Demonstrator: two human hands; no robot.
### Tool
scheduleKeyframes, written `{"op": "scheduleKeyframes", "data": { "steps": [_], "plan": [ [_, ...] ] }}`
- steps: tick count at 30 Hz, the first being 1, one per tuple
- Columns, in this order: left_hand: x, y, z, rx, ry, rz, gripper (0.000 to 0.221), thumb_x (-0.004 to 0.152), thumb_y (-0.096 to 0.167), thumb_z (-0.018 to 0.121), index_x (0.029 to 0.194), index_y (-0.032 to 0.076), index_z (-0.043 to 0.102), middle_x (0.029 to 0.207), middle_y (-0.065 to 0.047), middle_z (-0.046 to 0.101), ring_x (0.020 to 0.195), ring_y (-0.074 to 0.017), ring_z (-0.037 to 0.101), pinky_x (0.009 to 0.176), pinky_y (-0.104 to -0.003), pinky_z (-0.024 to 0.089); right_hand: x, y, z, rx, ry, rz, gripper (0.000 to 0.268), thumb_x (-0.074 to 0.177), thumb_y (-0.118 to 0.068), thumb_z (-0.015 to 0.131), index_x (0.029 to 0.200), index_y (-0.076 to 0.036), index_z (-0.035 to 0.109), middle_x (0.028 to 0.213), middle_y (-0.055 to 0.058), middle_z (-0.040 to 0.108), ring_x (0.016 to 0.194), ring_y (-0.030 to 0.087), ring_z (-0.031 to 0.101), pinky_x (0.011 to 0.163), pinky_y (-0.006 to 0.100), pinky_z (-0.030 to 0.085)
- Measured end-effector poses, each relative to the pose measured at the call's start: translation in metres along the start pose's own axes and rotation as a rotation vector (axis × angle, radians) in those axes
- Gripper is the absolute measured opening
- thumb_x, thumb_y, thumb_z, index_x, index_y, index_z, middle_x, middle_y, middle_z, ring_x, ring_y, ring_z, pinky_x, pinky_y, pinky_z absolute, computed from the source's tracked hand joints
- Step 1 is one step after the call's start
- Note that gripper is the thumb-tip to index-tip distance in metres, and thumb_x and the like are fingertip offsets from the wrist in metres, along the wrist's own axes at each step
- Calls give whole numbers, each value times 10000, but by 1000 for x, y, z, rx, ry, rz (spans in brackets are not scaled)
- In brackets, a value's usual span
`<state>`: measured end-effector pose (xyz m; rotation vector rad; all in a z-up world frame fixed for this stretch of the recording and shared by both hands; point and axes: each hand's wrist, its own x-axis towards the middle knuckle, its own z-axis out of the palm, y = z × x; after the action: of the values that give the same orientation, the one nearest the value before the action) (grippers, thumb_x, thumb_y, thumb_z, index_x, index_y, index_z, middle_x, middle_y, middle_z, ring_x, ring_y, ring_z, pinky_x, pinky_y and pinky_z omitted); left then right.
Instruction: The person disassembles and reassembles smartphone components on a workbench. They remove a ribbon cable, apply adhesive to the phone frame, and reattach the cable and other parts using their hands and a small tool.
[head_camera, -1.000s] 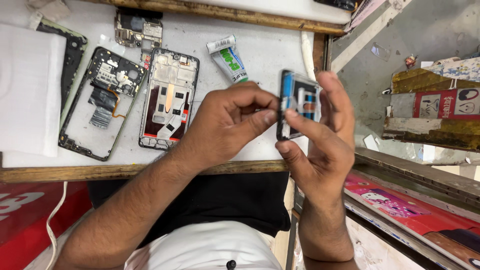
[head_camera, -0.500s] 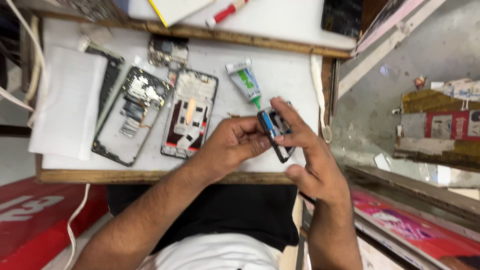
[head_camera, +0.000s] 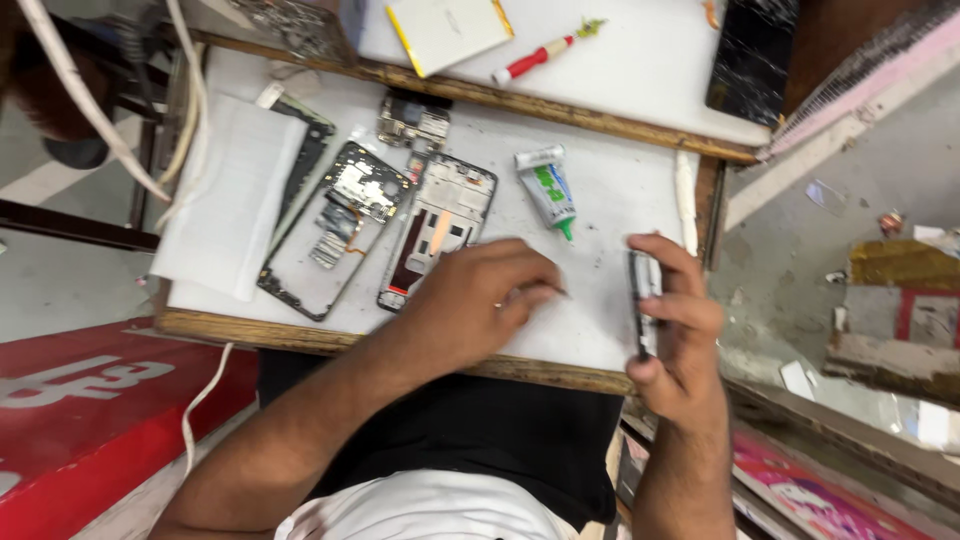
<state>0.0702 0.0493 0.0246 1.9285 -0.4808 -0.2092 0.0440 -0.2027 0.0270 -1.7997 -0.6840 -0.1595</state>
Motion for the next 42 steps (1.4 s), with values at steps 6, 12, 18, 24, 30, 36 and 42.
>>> {"op": "scheduleKeyframes", "data": {
  "steps": [6, 12, 18, 24, 30, 36, 42],
  "plan": [
    [-22, -48, -101, 526, 485, -214, 153, 940, 174, 802, 1038, 66, 754, 1024, -117, 743, 829, -295, 703, 744, -388, 560, -16, 15, 8, -54, 195, -83, 505, 1018, -538, 662, 1289, -203, 399, 1509, 258, 447, 1380, 345, 496, 1174, 477, 427],
    [-42, -66, -140, 840, 597, -310, 128, 1003, 216, 836, 1057, 107, 794, 1020, -96, 737, 817, -303, 704, 740, -417, 558, -25, 31, 14, 202, 425, -75, 559, 991, -671, 620, 1321, -269, 414, 1416, 229, 525, 1194, 308, 598, 1020, 481, 593],
    [19, -48, -87, 775, 507, 60, 282, 972, 232, 798, 1192, 69, 733, 1112, -108, 703, 1018, -314, 675, 843, -439, 571, -15, 32, 13, 430, 565, 44, 577, 1010, -643, 652, 1347, -243, 410, 1445, 255, 491, 1213, 322, 581, 984, 551, 600],
    [150, -30, -34, 1045, 424, 152, 256, 834, 250, 786, 989, 67, 697, 938, -82, 670, 898, -249, 649, 570, -375, 558, -4, 29, 10, 504, 610, 117, 601, 1052, -614, 621, 1401, -175, 406, 1445, 220, 486, 1220, 349, 595, 898, 568, 625],
    [120, -12, -28, 964, 466, 201, 128, 967, 171, 752, 1007, 69, 685, 899, -81, 688, 817, -271, 676, 628, -389, 563, -10, 26, 9, 632, 651, 219, 681, 1027, -631, 652, 1460, -178, 386, 1488, 182, 497, 1284, 368, 594, 915, 574, 627],
    [6, 66, 0, 295, 232, 313, 340, 938, 84, 724, 1268, 31, 660, 815, -57, 625, 658, -203, 639, 580, -366, 532, -11, 27, 11, 601, 654, 229, 712, 1010, -649, 670, 1433, -157, 378, 1458, 188, 515, 1273, 385, 604, 922, 567, 616],
    [8, 68, 24, 297, 234, 380, 409, 924, 84, 747, 1313, 6, 647, 795, -46, 565, 646, -189, 603, 550, -348, 492, -7, 25, 16, 519, 618, 203, 697, 994, -673, 651, 1313, -148, 323, 1421, 217, 518, 1244, 408, 627, 905, 574, 646]
  ]
}}
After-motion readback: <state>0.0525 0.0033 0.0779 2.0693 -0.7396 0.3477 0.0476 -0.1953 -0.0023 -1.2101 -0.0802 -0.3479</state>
